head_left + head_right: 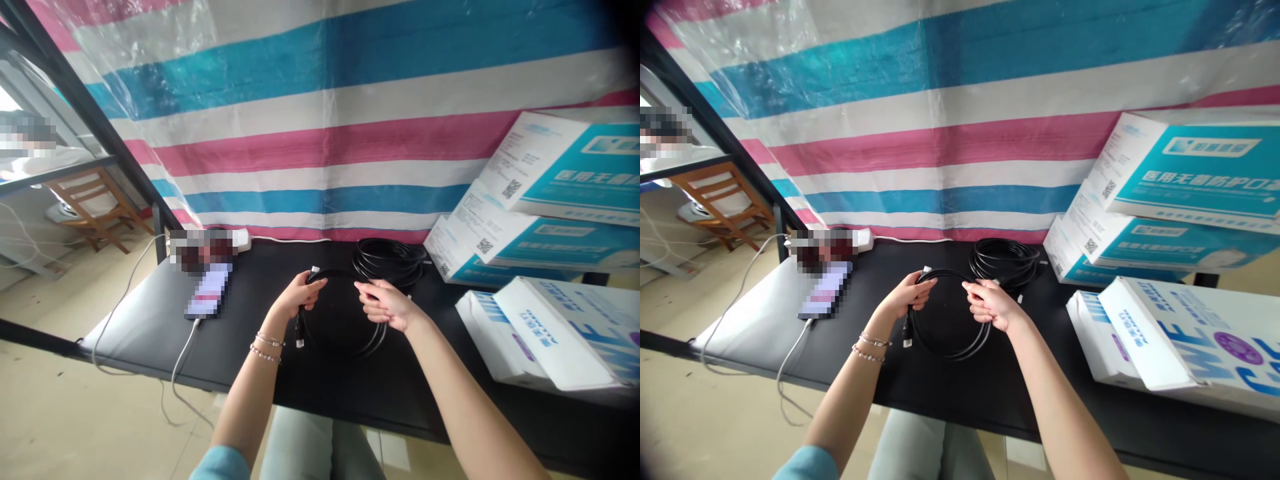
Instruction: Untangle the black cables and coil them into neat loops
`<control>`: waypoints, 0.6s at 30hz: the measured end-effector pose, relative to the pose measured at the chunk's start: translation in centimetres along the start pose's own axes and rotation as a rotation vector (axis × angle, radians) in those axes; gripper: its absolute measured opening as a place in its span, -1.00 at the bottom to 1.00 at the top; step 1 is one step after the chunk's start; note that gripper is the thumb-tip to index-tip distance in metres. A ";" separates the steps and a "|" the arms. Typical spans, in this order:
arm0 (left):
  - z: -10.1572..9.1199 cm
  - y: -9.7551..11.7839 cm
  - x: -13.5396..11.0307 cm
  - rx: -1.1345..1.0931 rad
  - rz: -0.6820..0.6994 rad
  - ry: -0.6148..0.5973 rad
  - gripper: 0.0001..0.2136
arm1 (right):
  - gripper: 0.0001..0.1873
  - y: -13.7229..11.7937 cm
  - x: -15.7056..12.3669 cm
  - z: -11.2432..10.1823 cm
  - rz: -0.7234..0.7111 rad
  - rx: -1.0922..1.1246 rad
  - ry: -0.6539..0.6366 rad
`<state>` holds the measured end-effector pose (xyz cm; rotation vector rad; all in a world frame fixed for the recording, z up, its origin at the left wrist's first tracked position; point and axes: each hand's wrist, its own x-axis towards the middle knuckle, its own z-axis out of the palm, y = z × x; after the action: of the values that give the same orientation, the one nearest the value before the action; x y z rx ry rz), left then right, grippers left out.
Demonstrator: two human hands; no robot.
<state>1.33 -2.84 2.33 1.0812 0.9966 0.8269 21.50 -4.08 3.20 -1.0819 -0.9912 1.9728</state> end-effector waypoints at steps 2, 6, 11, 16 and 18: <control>0.1 -0.1 0.2 -0.036 -0.015 0.033 -0.63 | -0.66 0.0 -0.1 0.1 -0.088 -0.041 0.021; 0.1 0.2 0.3 -0.105 0.025 0.103 -0.62 | -0.71 -0.3 -0.3 0.1 -0.190 -0.110 0.096; 0.0 0.8 0.1 -0.258 0.104 0.210 -0.59 | -0.65 -0.2 -0.2 -0.3 -0.206 -0.079 0.136; 0.1 0.9 0.2 -0.399 0.187 0.270 -0.57 | -0.75 0.6 0.4 0.4 -0.301 0.081 0.038; 0.1 0.8 0.2 -0.427 0.184 0.236 -0.59 | -0.73 0.8 0.6 0.7 -0.323 0.163 0.013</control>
<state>1.44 -2.49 3.06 0.7238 0.8678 1.2751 20.52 -4.20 2.55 -0.7897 -0.9166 1.7470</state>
